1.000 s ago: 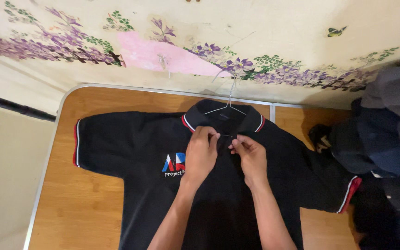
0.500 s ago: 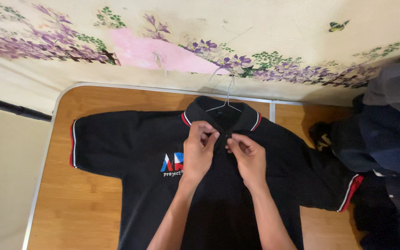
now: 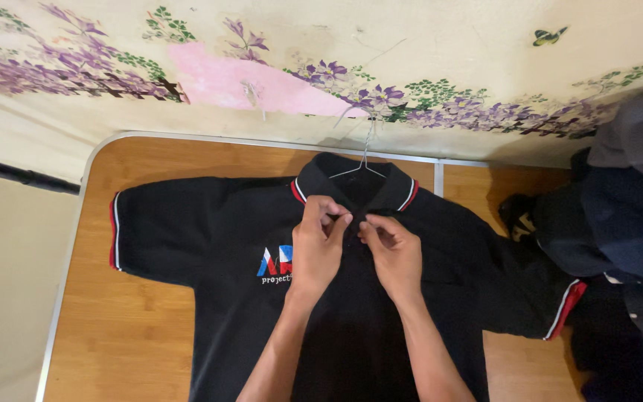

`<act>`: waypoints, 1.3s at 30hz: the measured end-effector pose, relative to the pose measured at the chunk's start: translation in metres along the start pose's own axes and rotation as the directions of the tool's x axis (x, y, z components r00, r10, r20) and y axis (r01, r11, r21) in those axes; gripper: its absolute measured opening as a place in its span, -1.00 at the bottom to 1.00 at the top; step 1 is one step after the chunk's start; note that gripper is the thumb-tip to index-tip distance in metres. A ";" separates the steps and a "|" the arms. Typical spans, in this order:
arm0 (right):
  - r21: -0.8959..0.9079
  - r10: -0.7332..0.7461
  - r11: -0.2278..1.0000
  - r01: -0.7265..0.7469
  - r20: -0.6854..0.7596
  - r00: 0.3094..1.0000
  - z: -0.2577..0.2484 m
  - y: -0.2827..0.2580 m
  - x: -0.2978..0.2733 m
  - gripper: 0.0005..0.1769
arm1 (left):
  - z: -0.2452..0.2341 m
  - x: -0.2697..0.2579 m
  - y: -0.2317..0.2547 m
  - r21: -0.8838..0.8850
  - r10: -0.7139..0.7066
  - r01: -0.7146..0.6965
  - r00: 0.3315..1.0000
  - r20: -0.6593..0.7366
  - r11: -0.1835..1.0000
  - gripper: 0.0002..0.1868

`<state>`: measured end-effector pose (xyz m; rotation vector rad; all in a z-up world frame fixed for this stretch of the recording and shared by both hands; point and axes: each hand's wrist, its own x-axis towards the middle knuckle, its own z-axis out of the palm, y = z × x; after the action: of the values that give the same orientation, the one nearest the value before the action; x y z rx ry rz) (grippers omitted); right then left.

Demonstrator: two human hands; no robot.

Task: The person lays a black polo shirt on a wooden table, smooths it out, and buttons the collar. They then place a wire hanger into the shirt, hang it on a nearby rack, and repeat the process with a second black polo shirt.

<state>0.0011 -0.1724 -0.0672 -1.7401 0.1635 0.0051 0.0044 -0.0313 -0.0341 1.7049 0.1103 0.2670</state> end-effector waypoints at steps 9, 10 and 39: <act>0.086 -0.010 0.996 0.014 -0.042 0.999 0.002 0.004 -0.002 -0.78 | -0.006 0.000 0.002 0.002 0.112 -0.113 0.992 0.059 0.994 -0.79; 0.088 -0.015 0.996 0.019 -0.046 0.999 0.003 0.005 -0.002 -0.78 | -0.006 0.000 0.002 -0.013 0.108 -0.107 0.992 0.061 0.994 -0.80; 0.274 -0.060 0.961 0.043 0.053 0.997 0.002 0.030 0.016 -0.87 | 0.007 -0.002 -0.004 -0.051 -0.016 0.018 1.000 0.025 0.999 -0.72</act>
<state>0.0142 -0.1774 -0.0980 -1.4660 0.0699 -0.0026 0.0044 -0.0378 -0.0391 1.6553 0.0988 0.2340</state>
